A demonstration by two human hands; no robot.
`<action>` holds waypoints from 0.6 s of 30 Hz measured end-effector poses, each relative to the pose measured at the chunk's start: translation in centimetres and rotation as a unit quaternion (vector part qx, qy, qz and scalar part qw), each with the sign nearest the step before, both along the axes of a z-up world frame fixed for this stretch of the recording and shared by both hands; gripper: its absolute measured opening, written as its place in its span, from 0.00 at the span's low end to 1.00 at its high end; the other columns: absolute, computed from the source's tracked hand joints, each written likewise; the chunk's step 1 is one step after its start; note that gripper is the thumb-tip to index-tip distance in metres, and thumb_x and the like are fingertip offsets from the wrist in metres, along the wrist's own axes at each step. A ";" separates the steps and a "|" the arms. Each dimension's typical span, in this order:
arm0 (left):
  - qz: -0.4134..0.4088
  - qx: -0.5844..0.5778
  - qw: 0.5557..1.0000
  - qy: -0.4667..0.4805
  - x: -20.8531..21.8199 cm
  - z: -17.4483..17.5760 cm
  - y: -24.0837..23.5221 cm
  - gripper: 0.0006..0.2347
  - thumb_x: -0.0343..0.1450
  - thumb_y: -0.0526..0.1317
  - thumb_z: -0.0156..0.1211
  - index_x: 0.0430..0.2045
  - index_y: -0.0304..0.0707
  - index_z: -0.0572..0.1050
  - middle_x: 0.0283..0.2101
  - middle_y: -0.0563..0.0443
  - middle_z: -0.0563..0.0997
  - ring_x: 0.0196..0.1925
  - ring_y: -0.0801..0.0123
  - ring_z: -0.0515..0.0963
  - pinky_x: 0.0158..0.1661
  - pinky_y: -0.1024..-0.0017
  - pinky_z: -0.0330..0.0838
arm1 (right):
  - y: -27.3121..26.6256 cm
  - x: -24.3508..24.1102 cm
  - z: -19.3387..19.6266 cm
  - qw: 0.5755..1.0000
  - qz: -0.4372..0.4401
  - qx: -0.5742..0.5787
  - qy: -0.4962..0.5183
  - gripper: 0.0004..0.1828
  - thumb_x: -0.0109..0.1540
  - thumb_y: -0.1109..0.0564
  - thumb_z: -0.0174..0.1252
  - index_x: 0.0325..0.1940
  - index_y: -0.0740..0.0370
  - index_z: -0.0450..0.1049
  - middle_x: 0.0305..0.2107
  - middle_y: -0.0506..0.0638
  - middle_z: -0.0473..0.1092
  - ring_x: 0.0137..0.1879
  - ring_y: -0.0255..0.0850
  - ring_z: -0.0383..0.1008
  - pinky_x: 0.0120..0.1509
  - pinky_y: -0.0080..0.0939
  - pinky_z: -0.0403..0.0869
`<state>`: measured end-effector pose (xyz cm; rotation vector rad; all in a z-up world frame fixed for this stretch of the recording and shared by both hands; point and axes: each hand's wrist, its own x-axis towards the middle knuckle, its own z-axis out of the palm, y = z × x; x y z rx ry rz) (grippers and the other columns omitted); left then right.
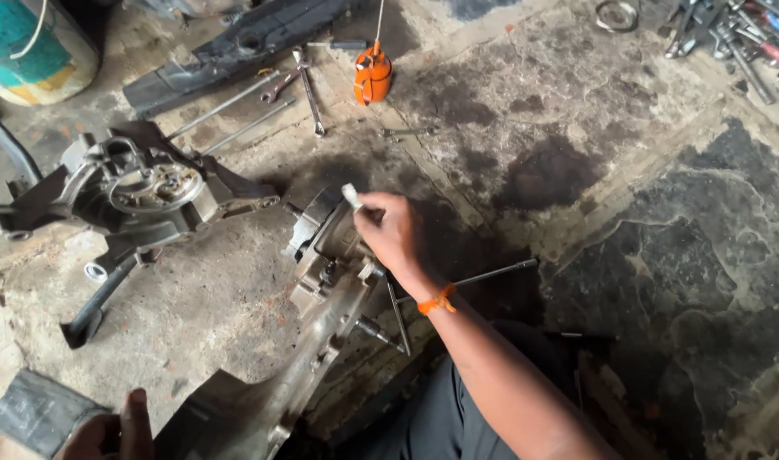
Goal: The person sits on the floor of a motorcycle repair shop working on a scooter engine crankcase. They first use a T-handle socket wrench to loosen and remove bolts from the crankcase halves, then pick up a flat file and repeatedly file the mating surface of the crankcase, steadying the casting with the other hand.
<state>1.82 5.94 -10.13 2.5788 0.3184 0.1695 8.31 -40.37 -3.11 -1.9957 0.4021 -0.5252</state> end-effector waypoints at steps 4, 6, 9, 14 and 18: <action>0.006 -0.014 1.000 0.007 0.2 1.4 -0.6 0.21 0.79 0.45 0.69 0.20 0.22 0.79 0.17 0.33 0.79 0.18 0.57 0.79 0.29 0.64 0.72 | -0.9 0.5 -2.2 0.993 0.077 0.018 -0.085 0.11 0.59 0.63 0.67 0.45 0.65 0.83 0.34 0.50 0.81 0.34 0.31 0.77 0.38 0.31 0.74; -0.001 -0.041 0.999 0.007 0.6 -0.7 0.5 0.23 0.77 0.46 0.69 0.19 0.19 0.77 0.18 0.33 0.76 0.17 0.57 0.78 0.29 0.66 0.72 | -1.3 0.9 -2.9 0.992 0.102 0.056 -0.053 0.12 0.58 0.62 0.67 0.46 0.65 0.82 0.35 0.50 0.81 0.32 0.30 0.77 0.35 0.31 0.74; -0.035 -0.021 0.999 -0.027 -0.2 0.6 -0.3 0.21 0.76 0.46 0.69 0.21 0.21 0.79 0.19 0.36 0.78 0.20 0.62 0.78 0.34 0.67 0.73 | -0.4 0.2 -1.6 0.995 -0.004 -0.065 -0.070 0.10 0.58 0.62 0.67 0.43 0.66 0.82 0.34 0.51 0.80 0.37 0.29 0.78 0.41 0.31 0.75; -0.004 -0.031 0.999 -0.024 0.3 -1.2 0.4 0.23 0.78 0.46 0.70 0.21 0.18 0.77 0.17 0.33 0.77 0.19 0.59 0.78 0.30 0.67 0.73 | -0.6 0.5 -1.0 0.999 0.024 0.046 -0.010 0.11 0.58 0.62 0.66 0.45 0.65 0.83 0.28 0.49 0.80 0.30 0.30 0.73 0.33 0.33 0.71; 0.004 -0.045 0.999 0.005 0.5 2.4 -1.2 0.21 0.78 0.45 0.68 0.22 0.20 0.79 0.17 0.33 0.78 0.18 0.57 0.78 0.27 0.63 0.72 | -0.4 -0.1 -1.0 0.994 0.091 0.045 -0.038 0.10 0.61 0.62 0.65 0.46 0.64 0.83 0.27 0.49 0.78 0.29 0.30 0.69 0.32 0.33 0.68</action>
